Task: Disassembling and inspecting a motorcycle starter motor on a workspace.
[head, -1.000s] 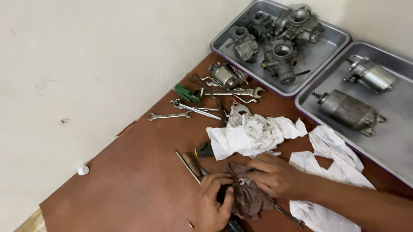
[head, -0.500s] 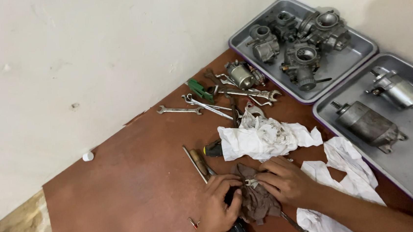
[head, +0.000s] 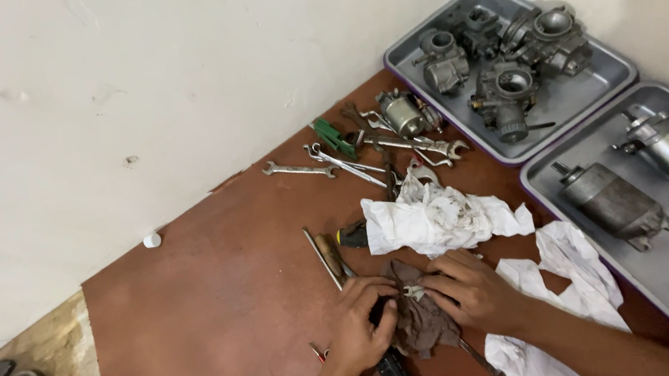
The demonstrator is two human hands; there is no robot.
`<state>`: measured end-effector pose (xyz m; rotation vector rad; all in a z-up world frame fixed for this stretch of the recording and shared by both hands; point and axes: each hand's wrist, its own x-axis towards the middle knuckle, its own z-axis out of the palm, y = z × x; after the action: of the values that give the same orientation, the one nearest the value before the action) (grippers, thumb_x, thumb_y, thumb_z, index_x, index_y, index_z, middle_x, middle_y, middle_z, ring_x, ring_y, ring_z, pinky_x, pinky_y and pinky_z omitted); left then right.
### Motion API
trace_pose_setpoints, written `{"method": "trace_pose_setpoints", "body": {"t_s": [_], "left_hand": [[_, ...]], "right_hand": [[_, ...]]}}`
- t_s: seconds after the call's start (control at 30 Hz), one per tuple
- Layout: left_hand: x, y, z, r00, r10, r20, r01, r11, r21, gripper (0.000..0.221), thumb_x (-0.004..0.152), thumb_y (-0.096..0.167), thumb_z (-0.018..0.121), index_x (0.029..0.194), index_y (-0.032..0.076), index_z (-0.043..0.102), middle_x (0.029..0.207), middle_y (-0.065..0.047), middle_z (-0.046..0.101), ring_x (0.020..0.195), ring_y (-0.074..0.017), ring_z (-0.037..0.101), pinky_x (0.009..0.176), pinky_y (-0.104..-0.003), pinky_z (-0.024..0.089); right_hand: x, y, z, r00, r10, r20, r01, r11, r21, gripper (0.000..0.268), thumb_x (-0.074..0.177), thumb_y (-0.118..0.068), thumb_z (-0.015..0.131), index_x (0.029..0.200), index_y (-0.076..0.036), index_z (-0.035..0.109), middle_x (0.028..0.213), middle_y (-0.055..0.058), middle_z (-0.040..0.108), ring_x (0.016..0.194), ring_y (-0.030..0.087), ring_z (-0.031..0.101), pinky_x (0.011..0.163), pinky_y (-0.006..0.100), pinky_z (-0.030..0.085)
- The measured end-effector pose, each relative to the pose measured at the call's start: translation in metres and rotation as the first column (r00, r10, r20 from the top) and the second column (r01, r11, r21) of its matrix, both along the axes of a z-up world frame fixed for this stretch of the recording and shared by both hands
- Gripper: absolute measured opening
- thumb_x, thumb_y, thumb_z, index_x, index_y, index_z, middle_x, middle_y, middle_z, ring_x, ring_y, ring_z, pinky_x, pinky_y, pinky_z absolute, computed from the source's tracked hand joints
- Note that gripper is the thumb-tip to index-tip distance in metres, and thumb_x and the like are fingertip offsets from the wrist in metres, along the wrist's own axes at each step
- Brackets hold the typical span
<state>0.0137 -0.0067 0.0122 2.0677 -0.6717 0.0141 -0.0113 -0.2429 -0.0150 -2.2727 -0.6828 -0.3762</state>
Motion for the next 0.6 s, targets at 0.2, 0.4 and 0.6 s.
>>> {"method": "trace_pose_setpoints", "body": {"t_s": [0.2, 0.4, 0.6], "left_hand": [[-0.001, -0.006, -0.001, 0.999, 0.040, 0.035, -0.039, 0.999, -0.025, 0.013, 0.085, 0.005, 0.069, 0.096, 0.002, 0.073, 0.104, -0.014, 0.073, 0.098, -0.0330, 0.067, 0.088, -0.040, 0.053], [-0.004, -0.004, -0.002, 0.997, 0.051, 0.052, -0.049, 0.998, -0.039, 0.012, 0.085, 0.006, 0.067, 0.095, 0.001, 0.072, 0.101, -0.014, 0.073, 0.097, -0.0329, 0.068, 0.087, -0.040, 0.054], [-0.003, -0.003, -0.010, 0.998, 0.047, 0.030, -0.047, 0.999, 0.000, 0.015, 0.085, 0.006, 0.065, 0.096, 0.001, 0.074, 0.101, -0.013, 0.074, 0.097, -0.0312, 0.068, 0.089, -0.040, 0.053]], "right_hand": [[0.000, -0.001, -0.001, 0.999, 0.006, 0.046, -0.006, 1.000, 0.003, 0.020, 0.078, -0.005, 0.079, 0.097, 0.001, 0.074, 0.093, 0.011, 0.064, 0.086, 0.028, 0.062, 0.076, 0.041, 0.050], [0.000, 0.000, -0.007, 0.999, 0.004, 0.053, -0.004, 1.000, 0.006, 0.019, 0.078, -0.005, 0.080, 0.095, 0.000, 0.074, 0.093, 0.011, 0.065, 0.087, 0.028, 0.063, 0.076, 0.040, 0.051], [-0.001, -0.001, -0.015, 1.000, -0.005, 0.014, 0.005, 1.000, -0.011, 0.019, 0.079, -0.006, 0.080, 0.097, 0.000, 0.075, 0.093, 0.010, 0.065, 0.086, 0.025, 0.063, 0.075, 0.039, 0.051]]}}
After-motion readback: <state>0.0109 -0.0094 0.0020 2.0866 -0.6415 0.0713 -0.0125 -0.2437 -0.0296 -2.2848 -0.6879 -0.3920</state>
